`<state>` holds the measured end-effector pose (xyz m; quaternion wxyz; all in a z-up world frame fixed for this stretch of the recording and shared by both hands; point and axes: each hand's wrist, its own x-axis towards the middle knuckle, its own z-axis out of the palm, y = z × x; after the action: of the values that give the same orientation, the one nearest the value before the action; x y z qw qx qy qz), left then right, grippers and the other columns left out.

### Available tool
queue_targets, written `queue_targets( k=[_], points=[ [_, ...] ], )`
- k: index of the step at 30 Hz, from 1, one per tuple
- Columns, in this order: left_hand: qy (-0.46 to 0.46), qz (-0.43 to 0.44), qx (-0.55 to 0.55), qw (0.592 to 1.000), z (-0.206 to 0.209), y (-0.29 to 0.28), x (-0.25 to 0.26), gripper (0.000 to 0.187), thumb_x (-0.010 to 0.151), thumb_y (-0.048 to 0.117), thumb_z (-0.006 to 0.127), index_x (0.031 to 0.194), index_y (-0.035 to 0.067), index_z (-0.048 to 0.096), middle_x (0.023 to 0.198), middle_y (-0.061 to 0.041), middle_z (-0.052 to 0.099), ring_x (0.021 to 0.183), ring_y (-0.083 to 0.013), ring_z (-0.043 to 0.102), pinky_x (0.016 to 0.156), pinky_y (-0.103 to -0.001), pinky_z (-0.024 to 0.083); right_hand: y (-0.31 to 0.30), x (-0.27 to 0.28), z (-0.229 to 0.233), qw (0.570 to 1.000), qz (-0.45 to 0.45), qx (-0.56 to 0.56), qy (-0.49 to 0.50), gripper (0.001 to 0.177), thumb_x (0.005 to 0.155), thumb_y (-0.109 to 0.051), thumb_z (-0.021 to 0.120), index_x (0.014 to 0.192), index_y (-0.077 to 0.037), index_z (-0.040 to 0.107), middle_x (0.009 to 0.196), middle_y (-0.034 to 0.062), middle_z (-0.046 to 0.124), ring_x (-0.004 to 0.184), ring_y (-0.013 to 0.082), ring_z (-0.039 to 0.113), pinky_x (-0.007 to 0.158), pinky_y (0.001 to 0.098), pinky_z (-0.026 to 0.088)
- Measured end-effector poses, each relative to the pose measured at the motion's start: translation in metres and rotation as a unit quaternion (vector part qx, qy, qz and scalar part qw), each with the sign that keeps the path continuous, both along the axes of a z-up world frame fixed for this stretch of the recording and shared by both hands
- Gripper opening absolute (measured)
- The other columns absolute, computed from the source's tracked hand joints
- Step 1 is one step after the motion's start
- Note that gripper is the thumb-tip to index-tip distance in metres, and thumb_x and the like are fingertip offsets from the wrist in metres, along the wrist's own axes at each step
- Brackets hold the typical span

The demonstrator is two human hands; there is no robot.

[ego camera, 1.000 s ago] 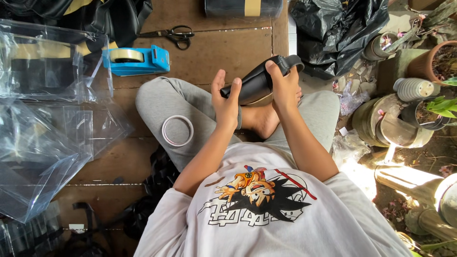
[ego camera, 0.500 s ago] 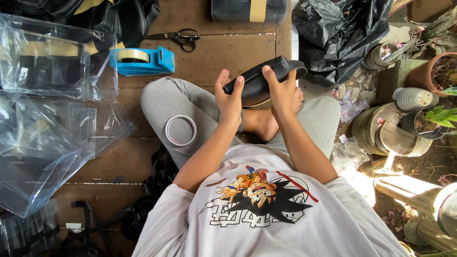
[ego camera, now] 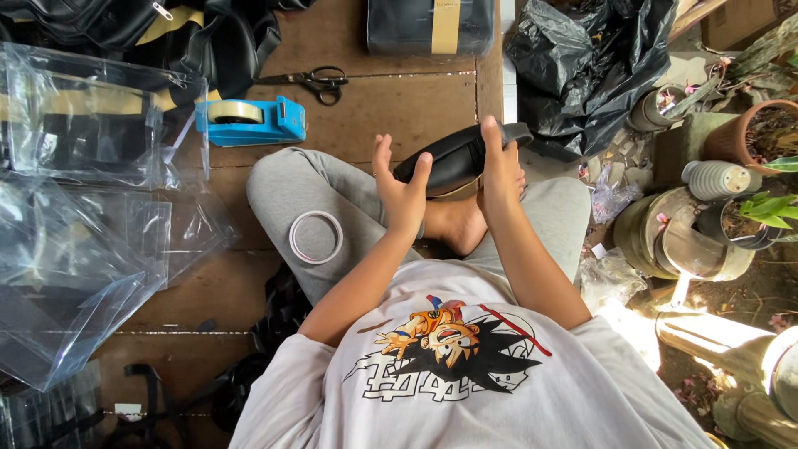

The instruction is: The person sits on the floor and packages a black bag by applying a strip of tape to it. They then place the bag into a clear plastic bag and seal it with tape.

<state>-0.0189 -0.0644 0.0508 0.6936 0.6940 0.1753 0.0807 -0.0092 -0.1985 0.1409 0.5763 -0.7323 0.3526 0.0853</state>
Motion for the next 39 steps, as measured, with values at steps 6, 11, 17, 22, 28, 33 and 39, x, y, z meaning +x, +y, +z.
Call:
queue_targets(
  k=[6,11,17,22,28,33,39],
  points=[
    [-0.006,0.011,0.017,1.000,0.010,-0.003,0.000,0.086,0.092,0.044,0.080,0.160,0.016,0.035,0.170,-0.013,0.015,0.158,-0.0376,0.016,0.126,-0.062,0.014,0.004,-0.029,-0.069,0.960,-0.026,-0.150,-0.235,0.094,0.110,-0.055,0.056,0.167,-0.007,0.000,0.166,0.0391,0.011,0.153,0.0551,0.019,0.124,0.0624,0.017],
    [0.088,0.003,-0.073,0.993,-0.005,-0.007,-0.002,0.102,0.087,0.048,0.084,0.165,0.021,0.025,0.171,-0.020,0.006,0.158,-0.0391,0.012,0.125,-0.060,0.011,-0.037,-0.002,-0.076,0.696,0.153,-0.480,-0.511,0.079,0.105,-0.058,0.042,0.160,-0.002,0.039,0.168,0.0265,0.002,0.150,0.0504,-0.019,0.121,0.0604,-0.014],
    [0.121,0.024,-0.130,0.984,-0.009,-0.015,-0.005,0.095,0.085,0.042,0.086,0.160,0.007,0.038,0.150,-0.031,0.034,0.138,-0.0357,0.041,0.114,-0.049,0.035,-0.026,0.008,-0.068,0.618,0.326,-0.589,-0.405,0.103,0.098,-0.078,0.007,0.157,-0.002,0.045,0.167,0.0231,0.026,0.156,0.0419,0.008,0.126,0.0501,-0.005],
    [0.075,0.054,-0.137,0.986,-0.019,-0.009,-0.005,0.063,0.100,0.031,0.070,0.148,-0.004,0.049,0.139,-0.033,0.053,0.128,-0.0289,0.053,0.108,-0.043,0.047,0.000,-0.016,-0.070,0.660,0.404,-0.444,-0.452,0.072,0.109,-0.050,0.020,0.158,0.001,0.039,0.165,0.0218,0.034,0.156,0.0360,0.024,0.127,0.0498,0.008],
    [0.127,-0.033,-0.114,0.985,-0.040,0.004,0.002,0.068,0.101,0.050,0.067,0.153,0.011,0.049,0.144,-0.025,0.052,0.131,-0.0330,0.058,0.104,-0.041,0.053,-0.044,0.007,-0.066,0.607,0.369,-0.571,-0.412,0.094,0.103,-0.071,0.006,0.161,-0.005,0.041,0.165,0.0184,0.039,0.156,0.0348,0.028,0.125,0.0526,0.003],
    [0.167,-0.021,-0.134,0.977,-0.095,0.002,0.016,0.068,0.101,0.047,0.067,0.157,0.015,0.045,0.149,-0.022,0.047,0.127,-0.0309,0.058,0.068,-0.034,0.065,-0.017,-0.015,-0.080,0.591,0.374,-0.581,-0.416,0.099,0.097,-0.081,0.015,0.159,-0.008,0.041,0.162,0.0167,0.044,0.154,0.0306,0.033,0.128,0.0489,0.002],
    [0.115,-0.060,-0.108,0.986,-0.054,0.012,0.002,0.070,0.102,0.047,0.067,0.157,0.009,0.045,0.151,-0.028,0.047,0.137,-0.0376,0.052,0.107,-0.044,0.052,-0.047,-0.006,-0.072,0.585,0.364,-0.621,-0.374,0.089,0.102,-0.071,0.009,0.163,-0.012,0.039,0.169,0.0096,0.036,0.159,0.0257,0.023,0.127,0.0506,-0.004]
  ],
)
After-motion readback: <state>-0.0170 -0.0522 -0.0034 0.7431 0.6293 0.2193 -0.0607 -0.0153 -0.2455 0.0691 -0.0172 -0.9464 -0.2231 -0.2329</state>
